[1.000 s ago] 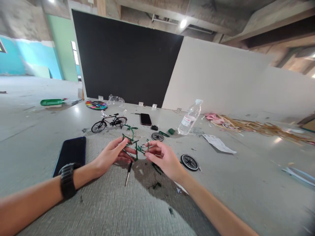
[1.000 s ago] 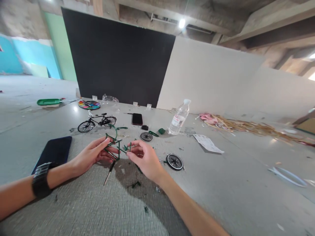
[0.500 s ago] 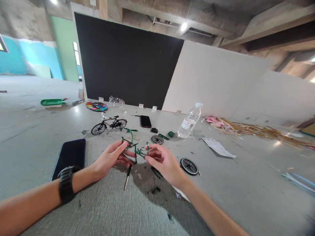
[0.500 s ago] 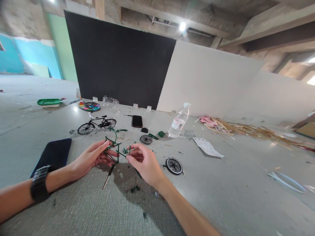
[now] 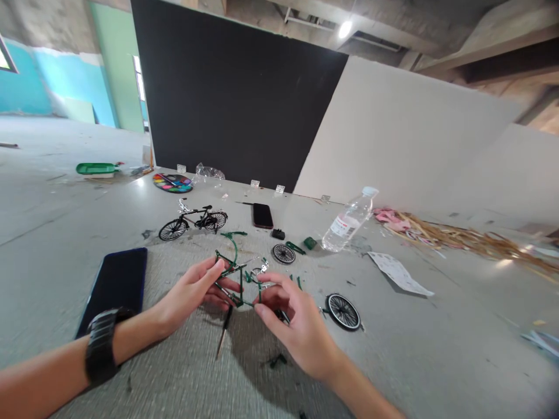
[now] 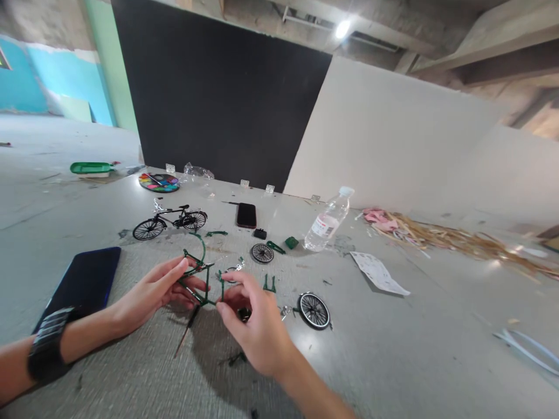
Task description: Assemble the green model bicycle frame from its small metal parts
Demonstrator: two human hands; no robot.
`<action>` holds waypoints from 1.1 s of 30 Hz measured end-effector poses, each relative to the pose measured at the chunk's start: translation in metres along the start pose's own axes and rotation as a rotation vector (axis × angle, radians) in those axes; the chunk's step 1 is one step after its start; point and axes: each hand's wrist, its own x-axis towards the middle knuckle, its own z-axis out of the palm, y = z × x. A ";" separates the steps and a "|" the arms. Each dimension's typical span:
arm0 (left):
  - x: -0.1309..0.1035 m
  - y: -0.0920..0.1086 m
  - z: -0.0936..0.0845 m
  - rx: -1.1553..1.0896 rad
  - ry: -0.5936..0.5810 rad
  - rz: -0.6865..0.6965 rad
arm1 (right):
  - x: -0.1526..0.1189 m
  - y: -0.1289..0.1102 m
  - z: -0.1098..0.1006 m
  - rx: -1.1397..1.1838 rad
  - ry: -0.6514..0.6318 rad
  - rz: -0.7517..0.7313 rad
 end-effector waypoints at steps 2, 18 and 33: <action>0.000 0.000 0.000 0.002 0.001 -0.001 | -0.002 -0.003 -0.001 -0.046 -0.005 -0.021; -0.002 0.002 0.001 0.067 -0.007 -0.068 | -0.007 0.011 0.001 -0.187 0.014 -0.157; -0.001 -0.005 0.001 0.041 0.137 -0.027 | 0.016 -0.006 0.000 0.027 -0.010 0.043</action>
